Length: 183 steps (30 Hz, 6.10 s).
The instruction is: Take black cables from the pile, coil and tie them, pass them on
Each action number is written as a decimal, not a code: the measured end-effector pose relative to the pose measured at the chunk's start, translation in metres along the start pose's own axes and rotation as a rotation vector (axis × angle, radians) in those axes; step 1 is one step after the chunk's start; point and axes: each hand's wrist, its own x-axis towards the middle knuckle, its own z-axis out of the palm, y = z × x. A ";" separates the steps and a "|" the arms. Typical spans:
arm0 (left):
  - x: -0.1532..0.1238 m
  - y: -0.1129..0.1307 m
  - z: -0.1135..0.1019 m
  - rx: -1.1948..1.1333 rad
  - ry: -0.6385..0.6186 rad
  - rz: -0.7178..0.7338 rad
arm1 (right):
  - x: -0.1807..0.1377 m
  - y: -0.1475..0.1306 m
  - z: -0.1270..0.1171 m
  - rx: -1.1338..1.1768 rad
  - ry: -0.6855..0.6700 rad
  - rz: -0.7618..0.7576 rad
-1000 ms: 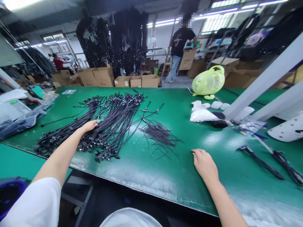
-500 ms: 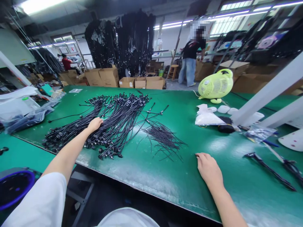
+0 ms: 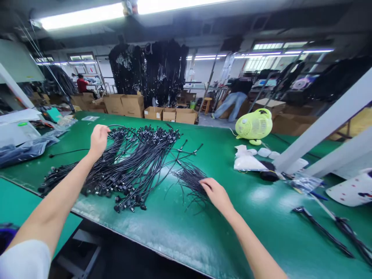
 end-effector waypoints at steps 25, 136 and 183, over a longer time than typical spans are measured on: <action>-0.061 -0.013 -0.044 0.163 -0.338 -0.345 | 0.123 -0.164 -0.058 -0.694 0.296 -0.397; -0.240 0.228 0.027 -0.801 -1.347 -0.709 | -0.133 -0.128 0.043 -0.411 -0.476 -0.714; -0.238 0.252 0.070 -1.295 -0.621 -1.235 | -0.121 -0.111 0.055 0.262 -0.286 -0.060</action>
